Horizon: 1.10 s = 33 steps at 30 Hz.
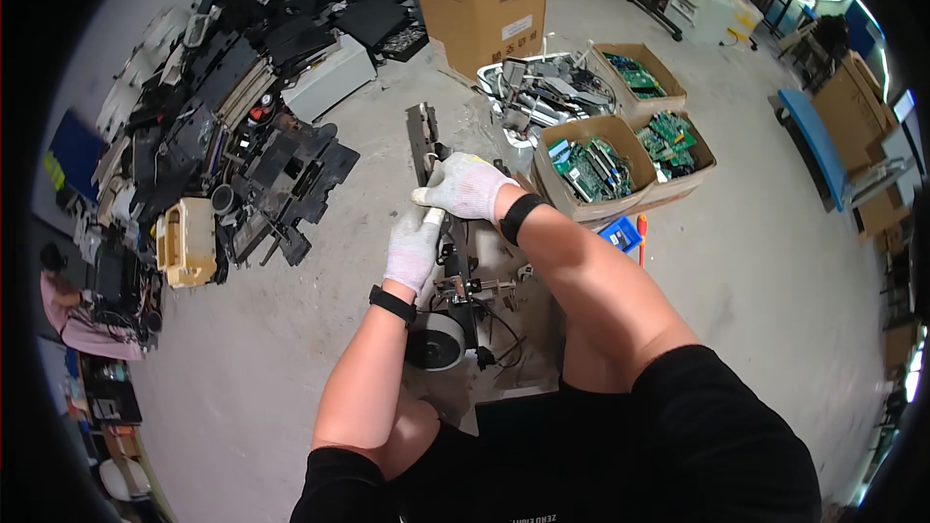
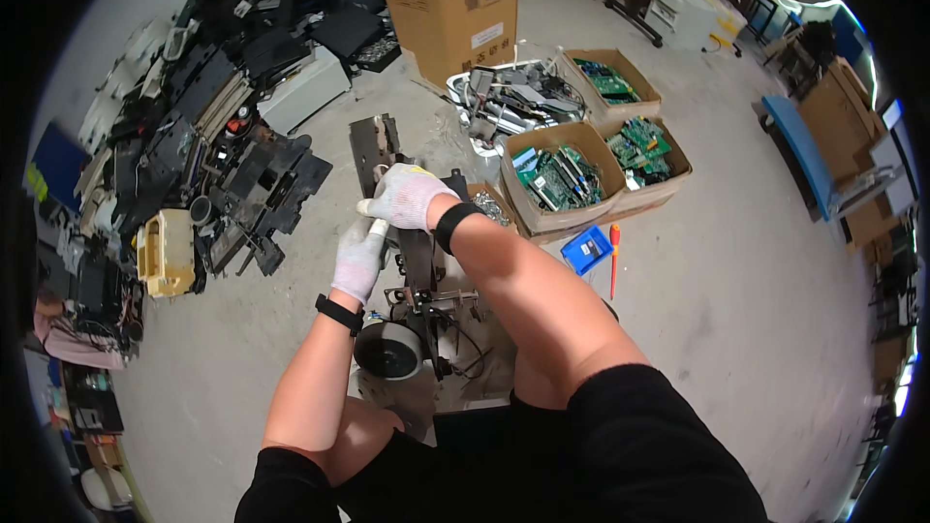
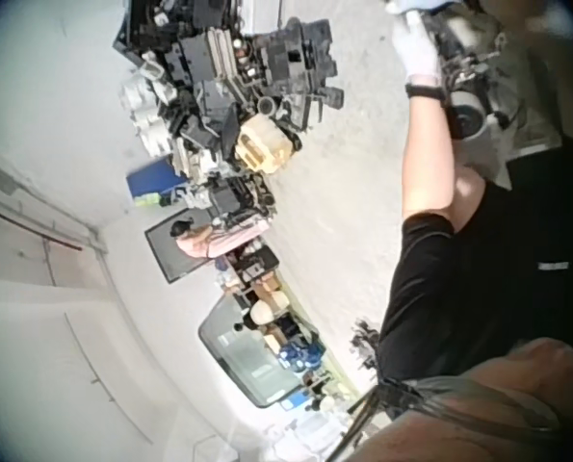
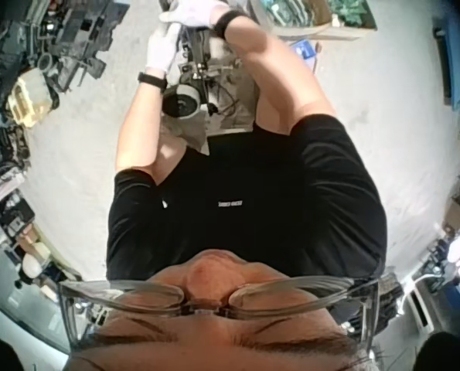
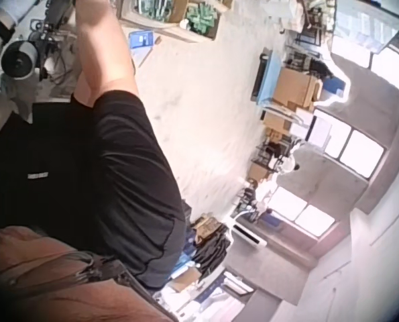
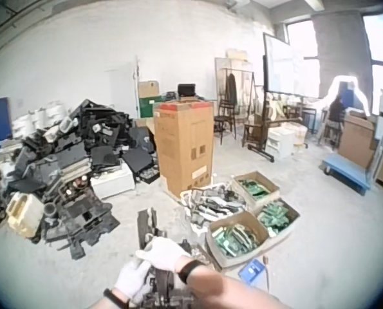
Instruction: Disassembling a large plastic and metal electronic component using manual tools.
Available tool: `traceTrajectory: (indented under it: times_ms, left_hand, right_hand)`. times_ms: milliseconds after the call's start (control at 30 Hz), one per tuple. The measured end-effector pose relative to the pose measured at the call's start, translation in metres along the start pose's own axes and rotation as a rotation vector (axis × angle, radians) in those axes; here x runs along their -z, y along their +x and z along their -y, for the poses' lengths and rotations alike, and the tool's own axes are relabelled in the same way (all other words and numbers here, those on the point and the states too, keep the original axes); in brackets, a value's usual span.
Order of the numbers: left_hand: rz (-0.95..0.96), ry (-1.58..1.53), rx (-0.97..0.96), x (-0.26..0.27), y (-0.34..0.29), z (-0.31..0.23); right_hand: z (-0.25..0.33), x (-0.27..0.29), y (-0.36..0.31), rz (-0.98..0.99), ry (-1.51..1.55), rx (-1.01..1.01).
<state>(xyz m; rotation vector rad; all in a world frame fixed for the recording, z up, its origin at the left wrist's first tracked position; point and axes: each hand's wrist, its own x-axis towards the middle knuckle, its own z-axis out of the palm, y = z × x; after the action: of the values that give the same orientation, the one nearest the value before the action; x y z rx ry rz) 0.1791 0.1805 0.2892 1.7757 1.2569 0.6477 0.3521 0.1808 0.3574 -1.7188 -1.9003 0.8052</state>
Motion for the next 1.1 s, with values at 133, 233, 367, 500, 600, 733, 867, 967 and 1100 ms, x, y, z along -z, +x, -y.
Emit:
traceTrajectory:
  times_ms: [133,233,367,500,600,733,867,967,1100]
  left_hand:
    - [-0.106,0.043,-0.202,0.001,0.001,0.006]
    - [-0.022,-0.008,-0.098,0.004,-0.005,-0.002]
    - [-0.02,0.04,-0.07,0.006,-0.004,0.0]
    - [-0.064,-0.016,-0.024,0.003,-0.004,0.004]
    - [0.005,-0.028,-0.07,0.003,-0.011,-0.014]
    - [0.021,-0.115,0.091,0.002,-0.005,0.002]
    - [-0.073,-0.016,0.01,-0.001,-0.003,0.008]
    - [-0.031,-0.048,0.077,-0.002,-0.007,-0.005]
    - [-0.038,-0.101,0.065,-0.002,-0.008,-0.003]
  right_hand:
    - [0.003,0.003,-0.001,0.017,0.023,-0.04]
    - [0.005,0.004,-0.003,0.035,0.008,-0.065]
    - [0.009,0.008,-0.002,0.104,-0.012,-0.088]
    - [0.012,0.006,-0.002,0.092,0.006,-0.088]
    - [0.007,0.006,-0.003,0.074,0.002,-0.086]
    - [0.01,0.007,-0.004,0.068,0.003,-0.07]
    - [0.01,0.005,-0.002,0.069,0.007,-0.068]
    - [0.007,0.006,-0.004,0.063,-0.004,-0.058]
    - [0.007,0.004,-0.003,0.047,-0.01,-0.04]
